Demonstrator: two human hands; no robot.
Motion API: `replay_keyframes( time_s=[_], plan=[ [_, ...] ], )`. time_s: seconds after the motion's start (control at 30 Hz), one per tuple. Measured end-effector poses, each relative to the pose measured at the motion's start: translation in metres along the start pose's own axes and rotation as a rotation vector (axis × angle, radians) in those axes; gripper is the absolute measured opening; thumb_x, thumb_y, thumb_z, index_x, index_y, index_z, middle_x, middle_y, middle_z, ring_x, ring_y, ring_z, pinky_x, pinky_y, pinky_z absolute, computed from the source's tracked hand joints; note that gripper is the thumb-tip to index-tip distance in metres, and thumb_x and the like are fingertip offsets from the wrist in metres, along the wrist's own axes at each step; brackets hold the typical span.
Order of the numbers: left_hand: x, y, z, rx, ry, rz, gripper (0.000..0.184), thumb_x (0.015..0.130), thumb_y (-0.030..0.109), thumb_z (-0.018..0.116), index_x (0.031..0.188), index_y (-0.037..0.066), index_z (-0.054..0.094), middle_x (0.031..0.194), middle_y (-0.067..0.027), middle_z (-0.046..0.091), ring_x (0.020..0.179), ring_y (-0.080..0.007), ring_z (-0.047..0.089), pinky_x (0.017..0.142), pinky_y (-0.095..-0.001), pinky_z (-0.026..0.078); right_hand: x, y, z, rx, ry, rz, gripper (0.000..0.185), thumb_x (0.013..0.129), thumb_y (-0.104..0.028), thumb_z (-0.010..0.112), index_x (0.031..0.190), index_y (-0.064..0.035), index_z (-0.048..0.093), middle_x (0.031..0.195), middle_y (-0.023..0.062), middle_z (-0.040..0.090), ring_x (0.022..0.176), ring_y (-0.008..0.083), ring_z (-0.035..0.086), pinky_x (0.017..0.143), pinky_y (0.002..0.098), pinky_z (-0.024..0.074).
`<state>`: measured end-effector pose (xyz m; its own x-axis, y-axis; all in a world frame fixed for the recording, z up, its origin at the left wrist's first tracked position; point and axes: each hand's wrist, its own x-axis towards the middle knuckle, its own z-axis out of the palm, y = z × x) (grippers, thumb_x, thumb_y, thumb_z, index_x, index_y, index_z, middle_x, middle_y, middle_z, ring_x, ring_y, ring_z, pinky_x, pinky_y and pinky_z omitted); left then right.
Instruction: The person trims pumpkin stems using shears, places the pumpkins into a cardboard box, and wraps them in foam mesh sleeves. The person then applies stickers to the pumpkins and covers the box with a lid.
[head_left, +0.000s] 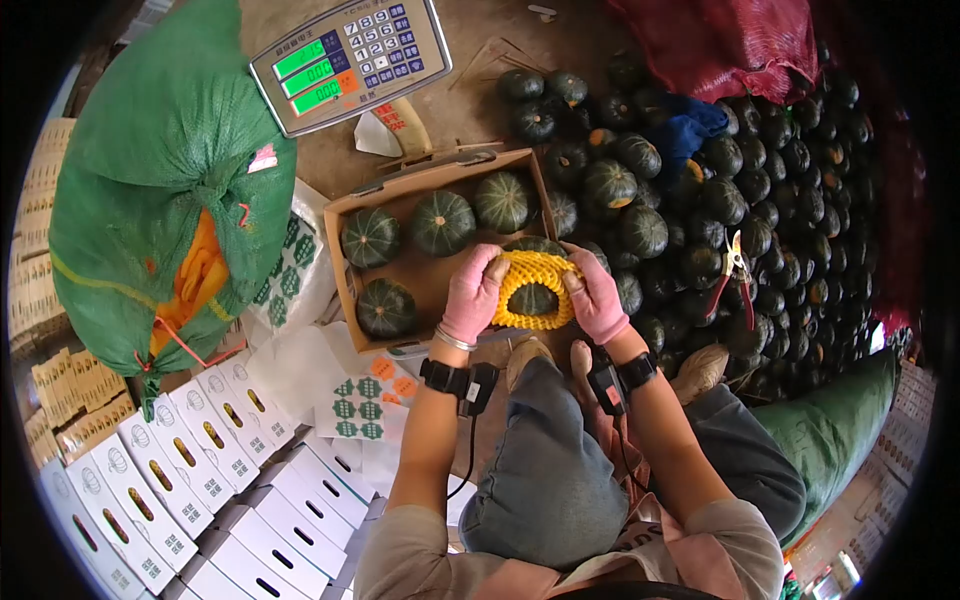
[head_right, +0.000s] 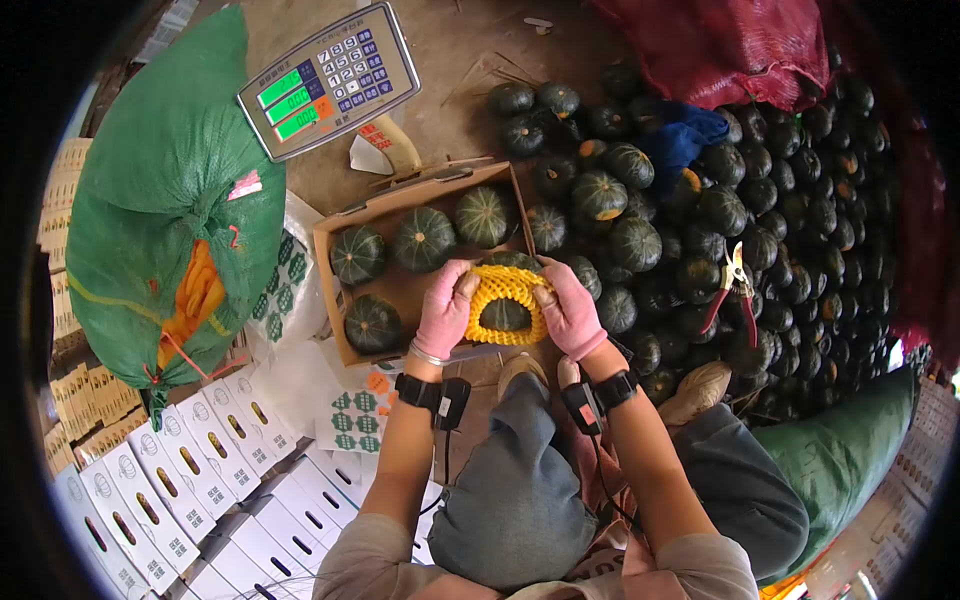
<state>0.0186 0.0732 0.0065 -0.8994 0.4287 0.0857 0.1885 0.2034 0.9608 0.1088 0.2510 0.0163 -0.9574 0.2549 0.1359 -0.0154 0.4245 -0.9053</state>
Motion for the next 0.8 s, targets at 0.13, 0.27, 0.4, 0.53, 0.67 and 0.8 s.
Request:
replay_keyframes(
  time_s=[0.13,0.27,0.4,0.53,0.67,0.8],
  plan=[
    [0.009,-0.017,-0.003,-0.032,-0.019,-0.046,0.012,0.089,0.01,0.058,0.095,0.0,0.054,0.082,-0.0044,0.056,0.076,-0.0107,0.05,0.072,-0.0245,0.044,0.014,0.003,0.007,-0.001,0.079,0.185,0.011,0.088,-0.01,0.054,0.095,-0.0018,0.055,0.08,0.0148,0.059,0.072,0.0286,0.057,0.066,0.0304,0.0457],
    [0.01,-0.024,-0.001,-0.046,0.056,-0.116,0.008,0.087,0.007,0.059,0.09,0.001,0.057,0.076,-0.0046,0.059,0.072,-0.0081,0.05,0.066,-0.0252,0.045,0.013,0.018,0.018,0.051,0.217,0.206,0.01,0.086,-0.01,0.059,0.092,-0.0021,0.055,0.071,0.0096,0.055,0.063,0.0174,0.052,0.061,0.0273,0.0439],
    [0.0,-0.047,0.003,-0.772,0.093,-0.604,0.008,0.09,0.005,0.054,0.093,0.0,0.059,0.084,0.0026,0.06,0.074,-0.0069,0.054,0.069,-0.0197,0.045,0.013,0.031,0.026,0.289,0.199,0.393,0.014,0.086,-0.012,0.06,0.094,-0.0023,0.054,0.072,0.0099,0.056,0.066,0.018,0.055,0.064,0.0277,0.0453],
    [-0.004,-0.048,0.002,-0.447,0.082,-0.483,0.015,0.093,0.011,0.051,0.101,0.001,0.058,0.091,-0.0024,0.062,0.082,-0.0086,0.056,0.072,-0.023,0.047,0.02,-0.01,0.012,-0.069,0.133,0.507,0.024,0.088,-0.021,0.056,0.107,-0.0071,0.051,0.087,0.0163,0.06,0.084,0.0335,0.059,0.073,0.0367,0.0487],
    [-0.016,-0.007,-0.01,0.1,0.113,-0.2,0.029,0.093,0.029,0.052,0.111,0.007,0.054,0.092,-0.0113,0.062,0.086,-0.0179,0.06,0.076,-0.0308,0.048,0.002,-0.035,-0.003,-0.342,0.1,0.215,0.033,0.085,-0.025,0.058,0.112,-0.0078,0.05,0.102,0.0176,0.054,0.09,0.0367,0.057,0.074,0.042,0.0477],
    [-0.027,-0.007,-0.004,0.075,0.089,-0.241,0.027,0.094,0.029,0.05,0.109,0.007,0.055,0.095,-0.016,0.062,0.089,-0.0304,0.061,0.078,-0.0344,0.048,-0.013,-0.023,0.009,-0.023,0.071,0.364,0.025,0.087,-0.01,0.055,0.111,-0.0037,0.05,0.095,0.0171,0.058,0.081,0.0297,0.059,0.07,0.035,0.0485]
  ],
)
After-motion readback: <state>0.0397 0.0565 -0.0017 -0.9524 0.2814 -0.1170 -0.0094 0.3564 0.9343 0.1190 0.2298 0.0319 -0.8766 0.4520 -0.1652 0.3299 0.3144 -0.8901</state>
